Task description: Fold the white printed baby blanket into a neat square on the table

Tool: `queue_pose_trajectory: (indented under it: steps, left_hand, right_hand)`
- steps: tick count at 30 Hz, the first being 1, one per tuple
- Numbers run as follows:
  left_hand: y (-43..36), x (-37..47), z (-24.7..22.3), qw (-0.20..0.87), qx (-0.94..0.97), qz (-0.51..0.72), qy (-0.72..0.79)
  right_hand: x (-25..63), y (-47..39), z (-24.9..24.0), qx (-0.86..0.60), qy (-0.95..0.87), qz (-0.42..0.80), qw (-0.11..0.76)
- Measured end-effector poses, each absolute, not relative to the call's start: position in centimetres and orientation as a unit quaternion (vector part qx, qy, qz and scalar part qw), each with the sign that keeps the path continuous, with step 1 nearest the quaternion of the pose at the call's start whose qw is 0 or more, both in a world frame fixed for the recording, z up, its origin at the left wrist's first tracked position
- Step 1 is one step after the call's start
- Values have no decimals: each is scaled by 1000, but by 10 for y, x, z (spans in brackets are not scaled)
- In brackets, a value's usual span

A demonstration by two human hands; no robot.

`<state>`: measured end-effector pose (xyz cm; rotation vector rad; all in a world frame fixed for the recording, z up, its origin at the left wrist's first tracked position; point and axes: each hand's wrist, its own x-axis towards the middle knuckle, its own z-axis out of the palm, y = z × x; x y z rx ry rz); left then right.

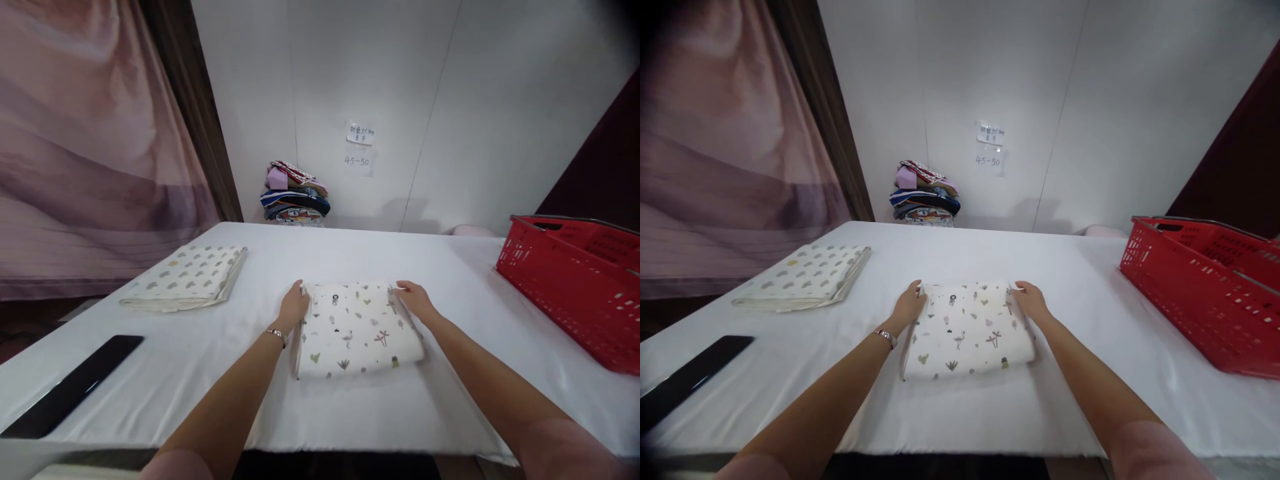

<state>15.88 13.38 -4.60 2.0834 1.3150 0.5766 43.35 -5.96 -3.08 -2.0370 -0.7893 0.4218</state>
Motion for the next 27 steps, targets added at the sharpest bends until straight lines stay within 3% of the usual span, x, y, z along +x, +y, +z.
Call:
queue_pose_trajectory:
  steps: [4, 16, 21, 27]
  left_hand:
    - [125, 157, -50, 247, 810, 250, 469]
    - [121, 155, -51, 262, 792, 273, 480]
    - [120, 153, -51, 293, 774, 278, 488]
    - [127, 150, -49, 357, 731, 273, 513]
  right_hand:
    - [437, -39, -30, -870, -349, 168, 305]
    - [428, -18, -39, -883, -415, 88, 201]
    - [399, -23, -30, -823, -538, 2, 182]
    - [359, -29, -49, -763, -637, 72, 84]
